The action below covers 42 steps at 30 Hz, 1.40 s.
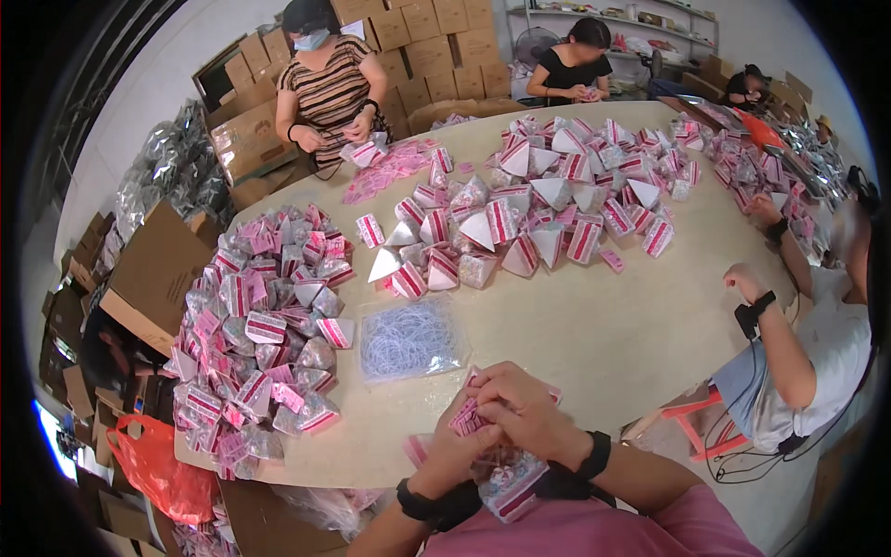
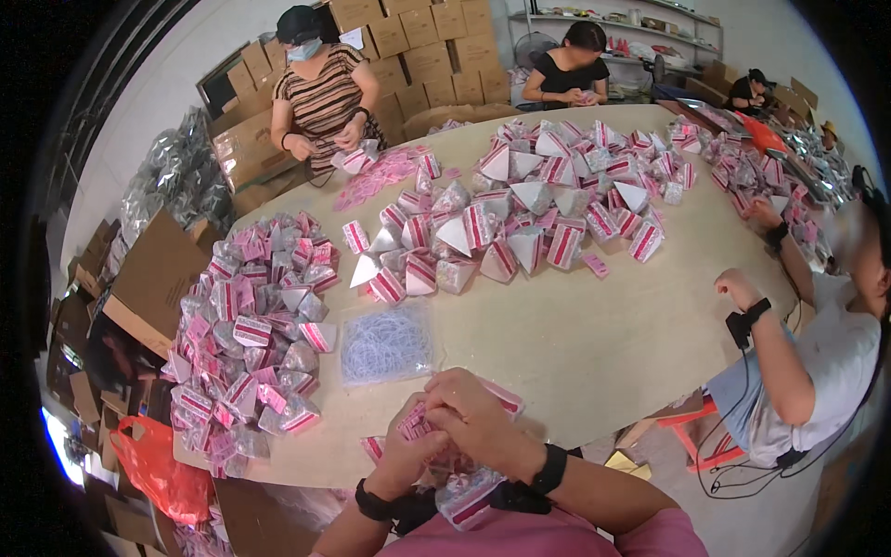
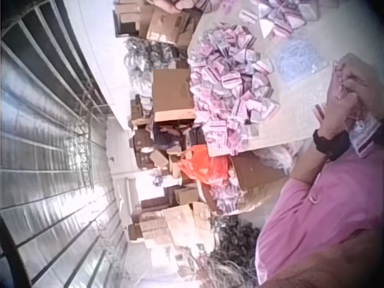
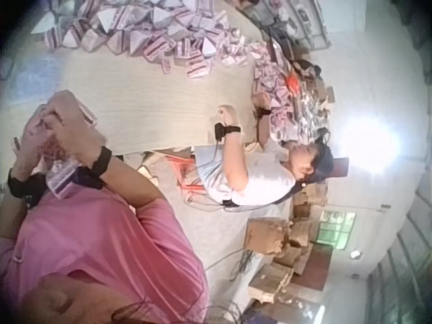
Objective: Assembling and packaging small triangular gift boxes or product containers in a workshop setting.
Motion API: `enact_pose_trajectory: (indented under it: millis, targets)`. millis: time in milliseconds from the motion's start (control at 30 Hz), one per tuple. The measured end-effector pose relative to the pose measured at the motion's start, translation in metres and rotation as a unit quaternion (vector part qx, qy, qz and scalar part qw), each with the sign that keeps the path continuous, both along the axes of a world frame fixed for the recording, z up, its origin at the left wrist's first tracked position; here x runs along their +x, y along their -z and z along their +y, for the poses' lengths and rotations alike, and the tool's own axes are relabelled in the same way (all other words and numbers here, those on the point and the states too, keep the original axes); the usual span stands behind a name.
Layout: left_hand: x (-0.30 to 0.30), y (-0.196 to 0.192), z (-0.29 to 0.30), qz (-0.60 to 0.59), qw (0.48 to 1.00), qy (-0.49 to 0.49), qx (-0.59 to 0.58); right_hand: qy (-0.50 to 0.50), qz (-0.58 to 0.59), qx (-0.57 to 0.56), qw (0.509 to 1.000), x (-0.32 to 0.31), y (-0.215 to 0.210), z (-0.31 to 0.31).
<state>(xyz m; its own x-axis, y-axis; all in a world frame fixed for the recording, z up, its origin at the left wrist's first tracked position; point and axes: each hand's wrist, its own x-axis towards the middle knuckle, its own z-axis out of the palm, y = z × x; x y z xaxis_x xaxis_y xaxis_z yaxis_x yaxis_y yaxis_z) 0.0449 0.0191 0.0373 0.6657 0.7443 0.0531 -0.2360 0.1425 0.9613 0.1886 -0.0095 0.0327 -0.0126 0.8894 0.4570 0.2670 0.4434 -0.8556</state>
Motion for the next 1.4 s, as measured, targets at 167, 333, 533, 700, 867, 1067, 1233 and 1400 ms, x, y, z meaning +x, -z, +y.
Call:
enact_pose_trajectory:
  millis: [167, 333, 533, 700, 867, 1067, 1233, 1400]
  targets:
    - [-0.007, 0.009, 0.004, 0.033, 0.986, -0.022, -0.159, -0.041, -0.156, 0.04, 0.986, 0.003, -0.021, -0.006]
    - [-0.014, 0.03, 0.01, 0.145, 0.967, -0.004, 0.208, -0.04, -0.389, 0.073, 0.917, -0.003, -0.02, -0.013]
    - [-0.009, 0.038, -0.002, -0.02, 0.968, -0.018, -0.249, -0.063, -0.403, 0.07, 0.91, -0.002, -0.008, -0.011]
    - [-0.02, 0.044, 0.005, 0.111, 0.985, 0.056, 0.117, -0.074, -0.393, 0.156, 0.903, -0.004, -0.002, -0.007]
    - [-0.02, 0.038, 0.001, 0.118, 0.993, 0.028, -0.009, -0.093, -0.335, 0.159, 0.924, -0.006, 0.002, -0.001]
    - [-0.017, 0.038, 0.004, 0.106, 0.989, -0.006, -0.099, -0.156, -0.23, -0.006, 0.961, 0.001, -0.008, 0.009]
    - [-0.018, 0.038, 0.003, 0.053, 0.976, 0.005, -0.212, -0.126, -0.206, -0.017, 0.97, 0.015, 0.0, 0.024]
    - [-0.016, 0.037, -0.002, 0.09, 0.976, -0.057, -0.191, -0.111, -0.289, 0.077, 0.948, -0.003, 0.006, 0.014]
